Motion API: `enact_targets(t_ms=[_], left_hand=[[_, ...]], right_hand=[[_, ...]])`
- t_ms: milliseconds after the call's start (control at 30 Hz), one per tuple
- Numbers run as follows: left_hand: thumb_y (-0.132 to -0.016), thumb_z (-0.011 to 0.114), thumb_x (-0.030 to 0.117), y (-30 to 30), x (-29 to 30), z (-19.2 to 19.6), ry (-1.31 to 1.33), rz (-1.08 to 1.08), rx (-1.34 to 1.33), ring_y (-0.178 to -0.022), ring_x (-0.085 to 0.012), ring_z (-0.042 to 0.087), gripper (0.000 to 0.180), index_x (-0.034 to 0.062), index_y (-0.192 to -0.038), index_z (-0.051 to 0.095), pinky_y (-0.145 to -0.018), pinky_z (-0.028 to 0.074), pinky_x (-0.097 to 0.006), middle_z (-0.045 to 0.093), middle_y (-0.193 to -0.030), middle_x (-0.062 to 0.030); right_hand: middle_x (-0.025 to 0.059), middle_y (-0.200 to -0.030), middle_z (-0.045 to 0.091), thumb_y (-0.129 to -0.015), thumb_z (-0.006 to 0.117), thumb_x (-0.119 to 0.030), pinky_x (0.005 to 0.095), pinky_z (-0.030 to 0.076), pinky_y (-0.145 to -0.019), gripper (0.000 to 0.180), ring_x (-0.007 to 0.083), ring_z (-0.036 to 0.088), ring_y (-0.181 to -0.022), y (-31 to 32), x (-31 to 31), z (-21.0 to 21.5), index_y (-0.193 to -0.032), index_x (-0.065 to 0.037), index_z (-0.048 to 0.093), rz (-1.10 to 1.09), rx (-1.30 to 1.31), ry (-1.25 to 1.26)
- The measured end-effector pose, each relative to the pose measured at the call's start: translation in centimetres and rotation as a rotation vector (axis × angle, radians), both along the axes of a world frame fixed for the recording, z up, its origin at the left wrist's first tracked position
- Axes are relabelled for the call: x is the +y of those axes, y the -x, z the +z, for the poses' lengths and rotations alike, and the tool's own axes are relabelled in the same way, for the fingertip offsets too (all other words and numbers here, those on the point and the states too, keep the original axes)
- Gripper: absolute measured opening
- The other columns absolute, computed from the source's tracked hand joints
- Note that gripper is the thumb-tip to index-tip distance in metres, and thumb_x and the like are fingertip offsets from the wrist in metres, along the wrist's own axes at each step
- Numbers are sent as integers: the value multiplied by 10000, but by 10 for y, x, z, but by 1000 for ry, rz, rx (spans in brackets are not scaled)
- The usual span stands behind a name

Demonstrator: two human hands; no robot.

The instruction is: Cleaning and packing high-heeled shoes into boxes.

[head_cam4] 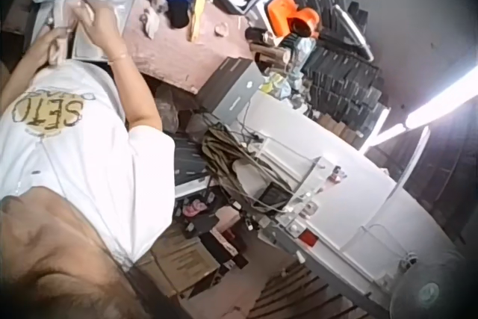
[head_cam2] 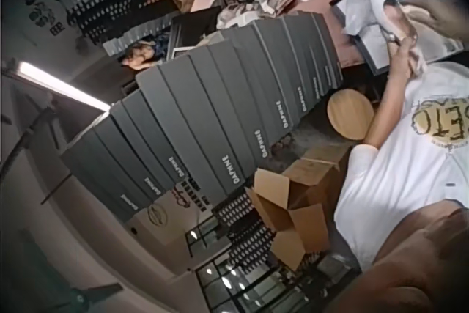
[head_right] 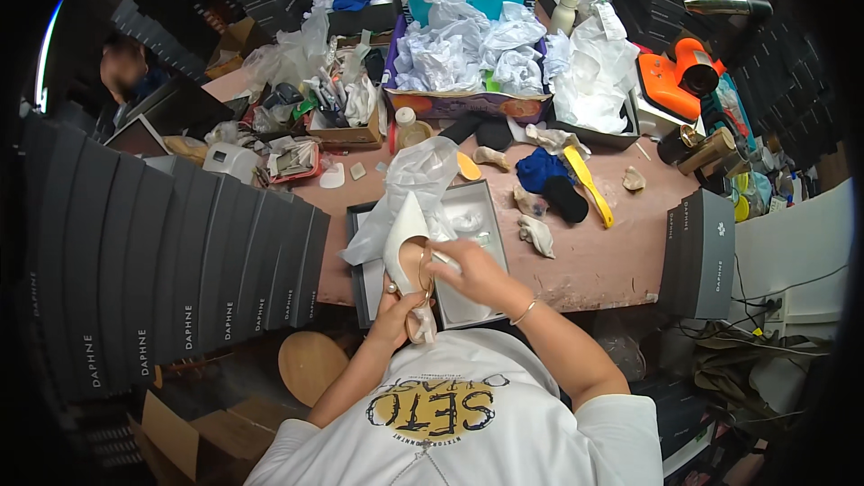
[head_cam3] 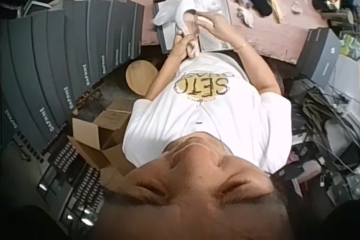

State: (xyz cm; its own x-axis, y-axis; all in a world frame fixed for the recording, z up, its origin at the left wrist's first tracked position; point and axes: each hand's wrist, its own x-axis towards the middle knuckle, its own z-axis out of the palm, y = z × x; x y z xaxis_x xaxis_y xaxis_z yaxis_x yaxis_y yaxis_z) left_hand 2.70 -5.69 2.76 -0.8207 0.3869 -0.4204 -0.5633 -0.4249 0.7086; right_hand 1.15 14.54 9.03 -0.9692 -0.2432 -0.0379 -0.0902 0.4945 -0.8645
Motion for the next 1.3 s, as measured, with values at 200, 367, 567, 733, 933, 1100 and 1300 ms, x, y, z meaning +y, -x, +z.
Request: enact_targets(t_ms=[200, 367, 567, 733, 933, 1100, 1300], left_hand=[[-916, 530, 170, -23, 14, -9, -162, -96, -200, -978, -194, 559, 475, 121, -1339, 320, -826, 492, -362, 502, -1142, -82], [-959, 433, 516, 0, 22, 42, -153, 15, -173, -1040, -218, 567, 507, 121, -1274, 385, -871, 479, -370, 538, -1159, -100], [-988, 391, 467, 70, 2, 8, 124, -97, -143, -972, -211, 592, 422, 129, -1239, 417, -778, 525, -372, 535, -1101, -92], [-984, 426, 429, 71, -6, -24, 251, -23, -164, -937, -226, 577, 388, 109, -1200, 391, -776, 523, -375, 501, -1011, -78], [-990, 448, 387, 67, -2, -9, 285, -78, 0, -965, -179, 547, 427, 93, -1288, 367, -773, 491, -320, 514, -1071, -76], [-1024, 368, 315, 70, 4, -5, 207, -59, 77, -820, -195, 624, 310, 97, -1242, 393, -718, 543, -329, 590, -937, -111], [-1020, 366, 352, 75, 16, -7, 197, -98, 91, -857, -206, 625, 354, 86, -1252, 384, -759, 541, -343, 589, -964, -125]], right_hand=[[200, -1053, 494, -956, 384, -411, 662, 256, -946, 506, 399, 463, -1060, 23, -52, -95, -1209, 26, 408, 190, 129, -239], [219, -916, 549, -968, 320, -456, 598, 306, -931, 555, 412, 533, -930, 42, -70, -75, -1081, 41, 538, -9, -199, 32], [279, -1015, 577, -935, 271, -615, 570, 294, -930, 777, 421, 527, -1007, 2, -79, -37, -960, 83, 610, 70, 0, -143], [278, -945, 569, -936, 258, -615, 511, 329, -899, 785, 416, 517, -965, 10, -90, -54, -808, 66, 629, 109, -179, -104], [255, -871, 541, -960, 320, -497, 466, 367, -783, 645, 385, 509, -924, -4, -80, -38, -796, 58, 608, 82, -66, -115], [265, -1055, 539, -965, 346, -483, 516, 307, -990, 614, 413, 515, -1008, -45, -60, -34, -1051, 86, 560, 130, 118, 245], [276, -1015, 531, -957, 331, -541, 583, 220, -1040, 678, 400, 482, -1056, -8, -53, -18, -970, 105, 537, 260, -46, -318]])
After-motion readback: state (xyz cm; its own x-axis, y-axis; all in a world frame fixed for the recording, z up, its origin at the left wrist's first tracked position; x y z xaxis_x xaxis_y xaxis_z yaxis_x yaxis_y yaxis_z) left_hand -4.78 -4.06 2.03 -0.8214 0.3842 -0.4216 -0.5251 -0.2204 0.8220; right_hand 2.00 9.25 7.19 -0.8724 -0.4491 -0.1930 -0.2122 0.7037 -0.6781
